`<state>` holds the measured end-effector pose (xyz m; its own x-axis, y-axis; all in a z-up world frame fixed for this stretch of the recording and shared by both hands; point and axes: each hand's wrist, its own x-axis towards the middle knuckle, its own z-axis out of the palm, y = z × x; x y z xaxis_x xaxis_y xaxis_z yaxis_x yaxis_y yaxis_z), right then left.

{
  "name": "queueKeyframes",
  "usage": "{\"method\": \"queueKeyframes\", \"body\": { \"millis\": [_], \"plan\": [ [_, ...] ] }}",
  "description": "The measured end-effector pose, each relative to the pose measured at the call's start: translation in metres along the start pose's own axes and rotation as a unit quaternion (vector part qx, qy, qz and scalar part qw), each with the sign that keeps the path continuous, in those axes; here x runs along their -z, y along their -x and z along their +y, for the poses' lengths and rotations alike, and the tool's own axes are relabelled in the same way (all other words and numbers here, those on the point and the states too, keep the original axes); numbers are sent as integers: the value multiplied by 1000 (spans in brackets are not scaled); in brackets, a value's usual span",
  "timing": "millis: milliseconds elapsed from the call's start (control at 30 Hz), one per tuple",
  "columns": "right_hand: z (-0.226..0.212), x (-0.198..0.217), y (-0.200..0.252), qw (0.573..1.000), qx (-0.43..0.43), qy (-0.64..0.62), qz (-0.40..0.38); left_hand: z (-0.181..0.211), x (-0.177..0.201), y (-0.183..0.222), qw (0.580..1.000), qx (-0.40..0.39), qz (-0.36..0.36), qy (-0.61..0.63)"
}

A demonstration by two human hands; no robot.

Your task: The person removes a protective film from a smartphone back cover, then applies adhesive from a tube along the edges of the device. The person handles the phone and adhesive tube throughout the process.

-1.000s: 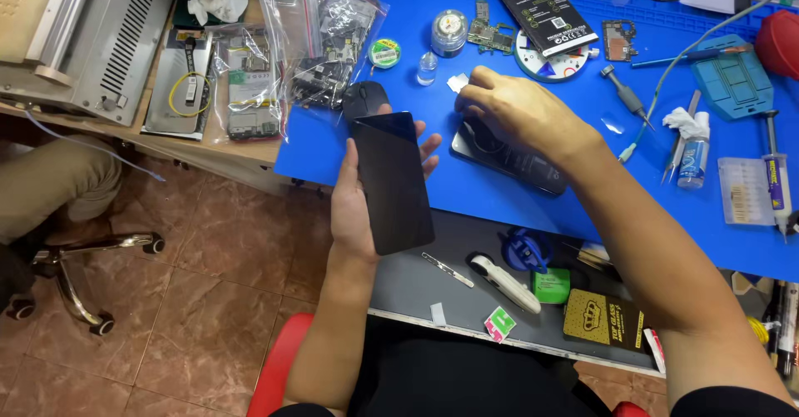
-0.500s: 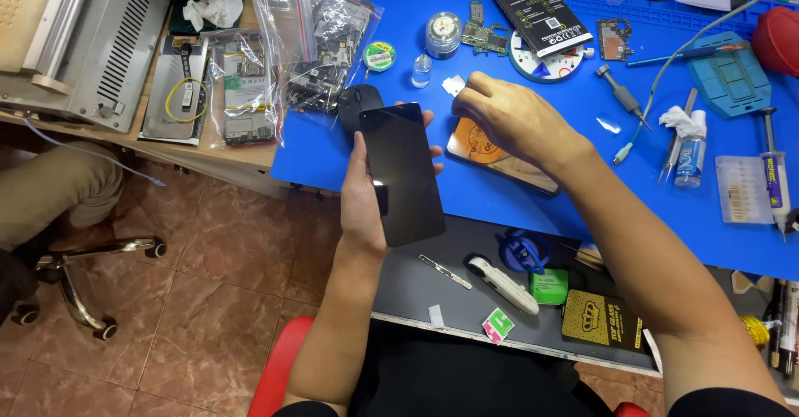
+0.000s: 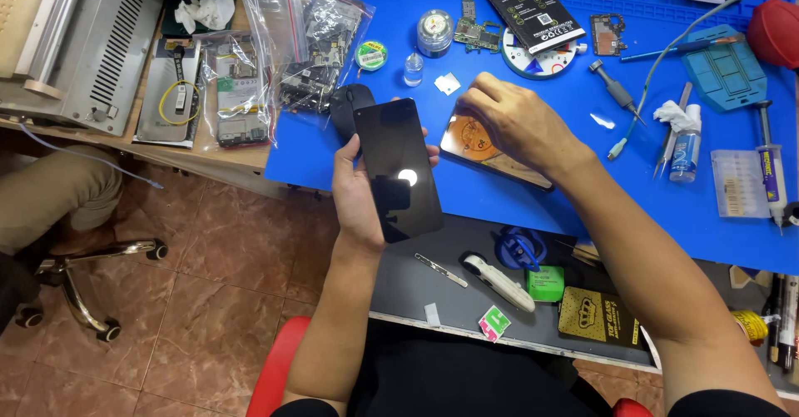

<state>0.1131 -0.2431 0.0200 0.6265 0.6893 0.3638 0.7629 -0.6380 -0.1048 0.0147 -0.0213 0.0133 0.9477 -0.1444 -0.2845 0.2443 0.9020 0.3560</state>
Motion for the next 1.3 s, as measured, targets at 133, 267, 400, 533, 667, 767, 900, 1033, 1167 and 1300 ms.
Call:
{"method": "queueKeyframes", "body": {
  "millis": [133,267,400,533,667,767,900,1033,1167,1300],
  "plan": [
    [1,4,7,1000,-5,-2,10,-2,1,-1,1000,1,8,2],
    [-1,9,15,998,-24,-51,26,-3,0,1,1000,0,9,-7],
    [-6,14,23,993,-48,-99,45,-4,-4,5,999,-1,8,-33],
    [-6,13,26,992,-51,-103,59,-5,-9,5,999,7,-4,-48],
    [-2,7,29,993,-35,-86,71,-4,-13,9,995,10,-33,-91],
    [1,2,29,994,-22,-62,85,-3,-12,10,989,1,-45,-142],
    [0,-2,28,994,-17,-35,102,-5,-6,10,985,-9,-38,-169],
    [6,-10,30,994,-10,-29,109,-6,-3,11,979,-6,-36,-200],
    [8,-14,32,991,-12,-57,123,-6,-6,13,971,-22,-31,-237],
    [9,-17,34,987,-17,-93,133,-7,-5,12,968,-25,-30,-248]
  ]
}}
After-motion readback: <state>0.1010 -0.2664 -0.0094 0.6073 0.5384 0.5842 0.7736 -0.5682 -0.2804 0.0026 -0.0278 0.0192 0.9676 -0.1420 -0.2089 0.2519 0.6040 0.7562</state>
